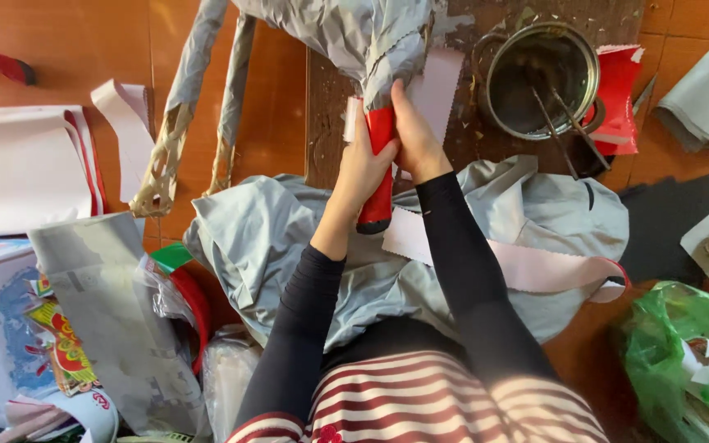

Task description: Applying paper strips and glue to a bamboo frame to create a giraffe model.

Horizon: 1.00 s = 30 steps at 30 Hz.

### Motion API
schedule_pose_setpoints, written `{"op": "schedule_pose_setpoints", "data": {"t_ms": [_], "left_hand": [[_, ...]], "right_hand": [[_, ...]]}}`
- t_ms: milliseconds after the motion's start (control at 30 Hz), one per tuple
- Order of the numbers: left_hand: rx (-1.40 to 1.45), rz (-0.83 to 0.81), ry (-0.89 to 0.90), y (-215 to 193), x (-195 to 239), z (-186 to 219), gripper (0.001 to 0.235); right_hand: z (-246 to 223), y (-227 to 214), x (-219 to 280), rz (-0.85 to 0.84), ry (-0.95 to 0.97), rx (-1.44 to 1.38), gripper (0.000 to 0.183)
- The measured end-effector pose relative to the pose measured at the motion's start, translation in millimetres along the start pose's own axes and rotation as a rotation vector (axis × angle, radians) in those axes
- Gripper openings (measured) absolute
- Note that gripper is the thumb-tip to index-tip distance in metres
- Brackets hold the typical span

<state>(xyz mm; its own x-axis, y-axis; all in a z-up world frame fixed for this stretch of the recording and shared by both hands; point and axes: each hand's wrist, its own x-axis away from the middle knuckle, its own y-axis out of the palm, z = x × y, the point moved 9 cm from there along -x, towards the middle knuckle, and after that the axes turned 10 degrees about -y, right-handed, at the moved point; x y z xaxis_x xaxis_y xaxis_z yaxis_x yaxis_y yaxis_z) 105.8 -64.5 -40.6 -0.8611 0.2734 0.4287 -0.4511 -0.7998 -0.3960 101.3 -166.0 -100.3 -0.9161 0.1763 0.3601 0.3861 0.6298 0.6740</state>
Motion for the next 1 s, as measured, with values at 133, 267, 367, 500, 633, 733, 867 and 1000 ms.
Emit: {"op": "schedule_pose_setpoints", "data": {"t_ms": [133, 267, 367, 500, 633, 733, 867, 1000], "left_hand": [[0.071, -0.107, -0.076, -1.4, 2.9, 1.5, 0.097], [-0.108, 0.107, 0.167, -18.5, 22.2, 36.4, 0.100], [-0.470, 0.287, 0.407, -15.1, 31.4, 60.6, 0.095], [-0.640, 0.199, 0.521, 1.0, 34.4, 67.6, 0.067], [-0.535, 0.122, 0.571, -1.3, 40.5, 81.3, 0.043], [-0.495, 0.131, 0.598, -2.5, 42.5, 83.8, 0.037], [-0.428, 0.110, 0.600, -6.3, 42.2, 79.8, 0.037], [-0.267, 0.070, 0.593, -10.7, 42.0, 73.7, 0.044]], "right_hand": [[11.8, 4.5, -18.3, -0.105, -0.025, -0.407, 0.046], [-1.2, 37.2, -8.2, -0.115, -0.049, -0.418, 0.058], [18.2, 12.5, -19.1, -0.134, -0.056, -0.506, 0.057], [0.1, 14.2, 8.5, -0.121, -0.123, -0.303, 0.069], [-48.7, -2.4, 54.3, 0.139, -0.489, -0.006, 0.061], [-55.4, -4.3, 55.0, 0.102, -0.642, 0.404, 0.038], [-51.0, -34.5, 28.6, 0.329, -0.541, 0.107, 0.021], [-50.5, -45.0, 2.6, 0.370, -0.514, -0.138, 0.012]]}}
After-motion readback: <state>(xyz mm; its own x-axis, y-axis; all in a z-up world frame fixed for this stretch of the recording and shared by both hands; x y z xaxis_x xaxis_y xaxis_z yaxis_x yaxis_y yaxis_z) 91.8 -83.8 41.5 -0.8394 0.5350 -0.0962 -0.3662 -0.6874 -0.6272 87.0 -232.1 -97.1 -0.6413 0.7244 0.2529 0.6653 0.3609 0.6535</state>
